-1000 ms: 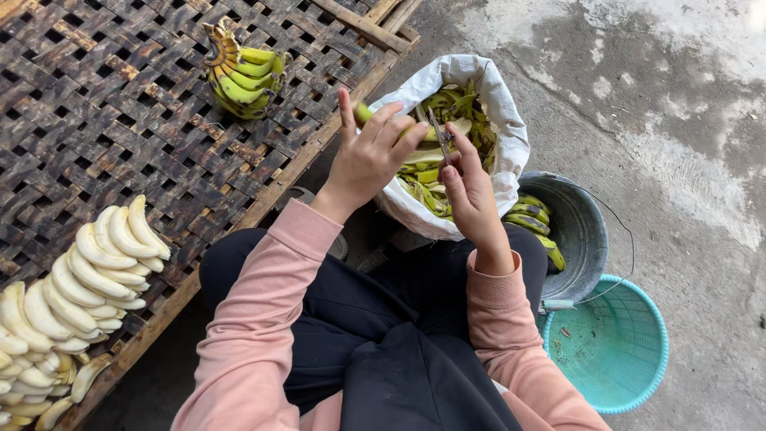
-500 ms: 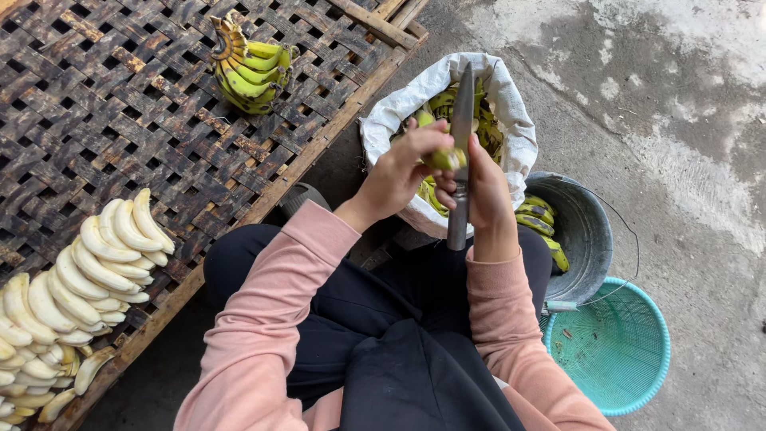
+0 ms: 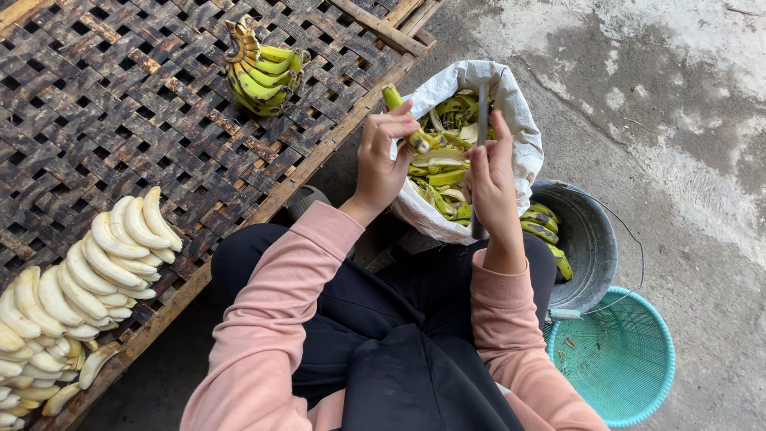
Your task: The person sits on the ground and peels green bananas with a knife, cutting the peel and pulling it off by hand. Peeled bananas are placed onto a slatted bamboo tray and the peels are dropped into a white sack beside them.
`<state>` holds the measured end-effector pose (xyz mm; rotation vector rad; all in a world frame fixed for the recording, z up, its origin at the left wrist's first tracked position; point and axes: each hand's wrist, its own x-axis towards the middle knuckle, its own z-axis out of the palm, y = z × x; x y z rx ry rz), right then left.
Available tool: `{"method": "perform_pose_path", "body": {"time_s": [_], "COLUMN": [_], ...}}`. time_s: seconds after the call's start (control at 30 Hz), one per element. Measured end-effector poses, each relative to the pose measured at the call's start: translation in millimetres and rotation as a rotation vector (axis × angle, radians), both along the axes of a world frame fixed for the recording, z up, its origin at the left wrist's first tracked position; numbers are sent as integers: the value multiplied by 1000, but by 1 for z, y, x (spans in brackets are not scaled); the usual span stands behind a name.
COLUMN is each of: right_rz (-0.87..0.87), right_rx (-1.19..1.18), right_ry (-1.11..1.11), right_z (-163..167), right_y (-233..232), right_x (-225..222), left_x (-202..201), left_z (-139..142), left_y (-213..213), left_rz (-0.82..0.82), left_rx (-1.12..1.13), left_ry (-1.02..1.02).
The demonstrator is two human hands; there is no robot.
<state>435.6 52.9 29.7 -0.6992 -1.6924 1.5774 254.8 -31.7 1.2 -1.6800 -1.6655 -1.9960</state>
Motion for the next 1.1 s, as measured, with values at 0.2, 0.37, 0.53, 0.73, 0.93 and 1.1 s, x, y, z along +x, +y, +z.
{"method": "perform_pose_path", "body": {"time_s": [0.2, 0.37, 0.53, 0.73, 0.93, 1.1], "right_rz": [115, -12, -305, -48, -71, -61], "right_rx": [-58, -193, -258, 104, -5, -212], "right_ry": [93, 180, 115, -50, 75, 107], "right_z": [19, -10, -29, -5, 2, -17], "right_y": [-17, 19, 52, 21, 1, 15], "right_x": [5, 4, 4, -8, -25, -15], "left_x": [11, 17, 0, 0, 29, 21], "left_z": [1, 12, 19, -2, -24, -20], "left_y": [0, -9, -9, 1, -4, 6], "left_rz": [-227, -435, -531, -318, -329, -471], "left_rx": [35, -13, 12, -286, -302, -69], "left_ry": [135, -133, -992, -755, -611, -823]}}
